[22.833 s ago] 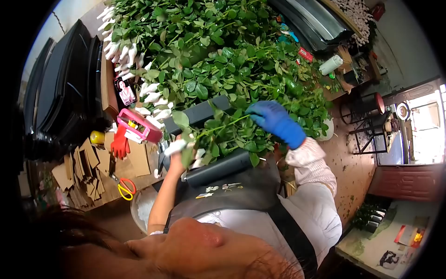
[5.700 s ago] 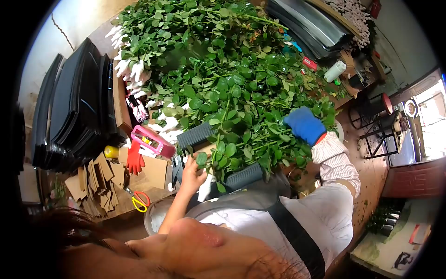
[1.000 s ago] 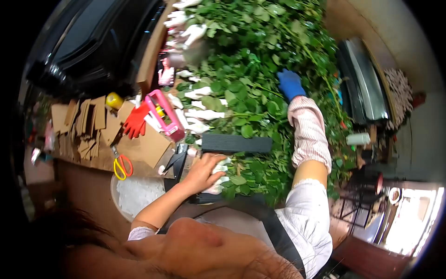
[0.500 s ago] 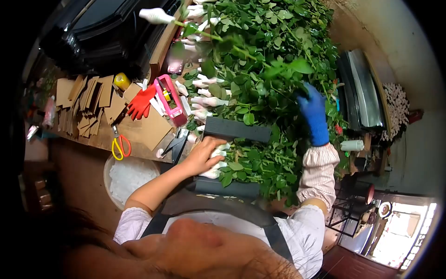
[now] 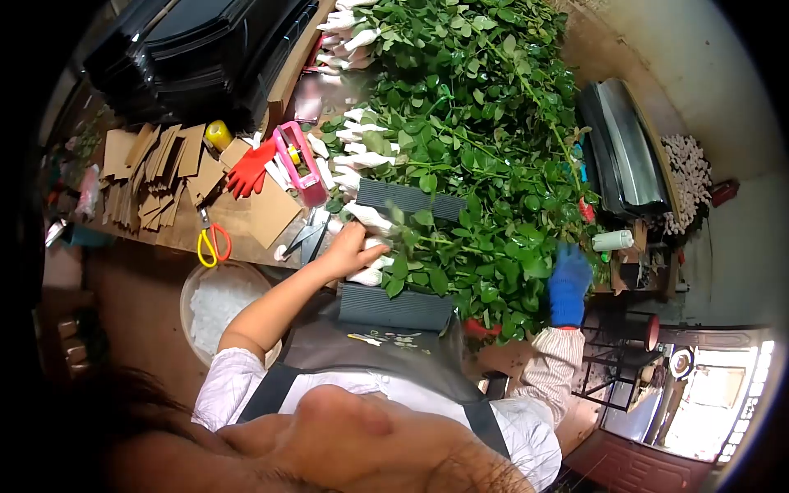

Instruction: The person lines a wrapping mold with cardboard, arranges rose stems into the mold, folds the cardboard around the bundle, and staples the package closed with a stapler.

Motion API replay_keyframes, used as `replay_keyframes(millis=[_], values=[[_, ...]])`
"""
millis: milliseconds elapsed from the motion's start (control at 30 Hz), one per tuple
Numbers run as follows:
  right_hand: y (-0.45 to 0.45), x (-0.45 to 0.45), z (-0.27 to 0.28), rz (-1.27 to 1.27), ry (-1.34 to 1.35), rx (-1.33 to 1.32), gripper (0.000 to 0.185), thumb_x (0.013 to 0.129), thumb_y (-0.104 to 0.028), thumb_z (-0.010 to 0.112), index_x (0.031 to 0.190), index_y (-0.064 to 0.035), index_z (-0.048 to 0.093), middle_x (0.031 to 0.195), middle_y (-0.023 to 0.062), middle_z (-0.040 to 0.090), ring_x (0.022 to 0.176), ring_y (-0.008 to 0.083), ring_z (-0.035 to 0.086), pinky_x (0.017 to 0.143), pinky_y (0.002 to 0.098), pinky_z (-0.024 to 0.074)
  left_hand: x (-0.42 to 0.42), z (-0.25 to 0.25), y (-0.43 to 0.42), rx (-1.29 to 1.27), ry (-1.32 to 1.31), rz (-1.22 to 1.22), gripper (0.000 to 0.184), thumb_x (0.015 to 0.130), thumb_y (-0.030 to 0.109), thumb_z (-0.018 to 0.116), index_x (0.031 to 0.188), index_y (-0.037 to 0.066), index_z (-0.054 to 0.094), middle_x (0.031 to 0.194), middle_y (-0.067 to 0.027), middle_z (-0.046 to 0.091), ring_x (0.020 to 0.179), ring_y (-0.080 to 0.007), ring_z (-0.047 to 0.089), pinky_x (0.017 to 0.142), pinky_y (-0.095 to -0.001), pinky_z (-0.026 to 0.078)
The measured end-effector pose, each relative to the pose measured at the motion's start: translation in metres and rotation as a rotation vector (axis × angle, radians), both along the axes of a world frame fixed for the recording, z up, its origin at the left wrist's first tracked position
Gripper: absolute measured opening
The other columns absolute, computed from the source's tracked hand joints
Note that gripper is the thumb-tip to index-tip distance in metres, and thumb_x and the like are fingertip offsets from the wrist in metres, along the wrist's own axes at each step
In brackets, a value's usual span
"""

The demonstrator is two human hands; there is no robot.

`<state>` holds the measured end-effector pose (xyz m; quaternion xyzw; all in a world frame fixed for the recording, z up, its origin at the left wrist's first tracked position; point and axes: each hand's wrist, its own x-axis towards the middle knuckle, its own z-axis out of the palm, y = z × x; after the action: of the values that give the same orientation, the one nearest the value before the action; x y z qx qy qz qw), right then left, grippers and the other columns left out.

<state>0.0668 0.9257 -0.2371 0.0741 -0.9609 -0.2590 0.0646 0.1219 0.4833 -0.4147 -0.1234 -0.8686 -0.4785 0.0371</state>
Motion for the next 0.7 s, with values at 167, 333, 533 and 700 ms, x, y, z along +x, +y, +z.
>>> replay_keyframes(millis=[167,333,533,700], values=[[-0.151,0.017,0.058,0.552,0.032,-0.807,0.048,0.088,-0.016,0.070,0.135,-0.0159,0.062,0.101,0.0155,0.074,0.082,0.0304,0.071,0.077,0.0410,0.0575,0.002,0.044,-0.003,0.022,-0.123,-0.049,0.036,0.087,0.032,0.073,0.103,0.000,0.071,0.094,-0.0235,0.068,0.093,-0.0416,0.062,0.083,-0.0492,0.049],[-0.235,0.004,-0.015,0.484,-0.470,-0.437,0.040,0.090,-0.050,0.064,0.112,-0.0168,0.067,0.085,0.0127,0.072,0.079,0.0334,0.070,0.069,0.0465,0.0530,0.004,0.054,-0.002,-0.035,-0.118,-0.038,0.037,0.087,0.034,0.072,0.101,-0.001,0.068,0.092,-0.0238,0.065,0.093,-0.0412,0.061,0.082,-0.0491,0.048],[-0.215,-0.021,-0.050,0.373,-0.489,-0.306,0.030,0.093,-0.046,0.059,0.106,-0.0209,0.067,0.086,0.0086,0.073,0.081,0.0309,0.071,0.070,0.0461,0.0530,0.004,0.030,0.000,0.110,-0.029,0.055,0.041,0.086,0.029,0.078,0.114,0.004,0.060,0.101,-0.0203,0.063,0.100,-0.0374,0.062,0.086,-0.0459,0.048],[-0.215,-0.019,-0.068,0.351,-0.507,-0.328,0.032,0.095,-0.047,0.058,0.110,-0.0210,0.070,0.091,0.0074,0.074,0.084,0.0280,0.072,0.073,0.0441,0.0536,0.002,0.053,0.015,0.235,-0.157,0.275,0.037,0.098,0.038,0.062,0.112,0.004,0.055,0.093,-0.0208,0.068,0.085,-0.0412,0.066,0.073,-0.0471,0.050]])
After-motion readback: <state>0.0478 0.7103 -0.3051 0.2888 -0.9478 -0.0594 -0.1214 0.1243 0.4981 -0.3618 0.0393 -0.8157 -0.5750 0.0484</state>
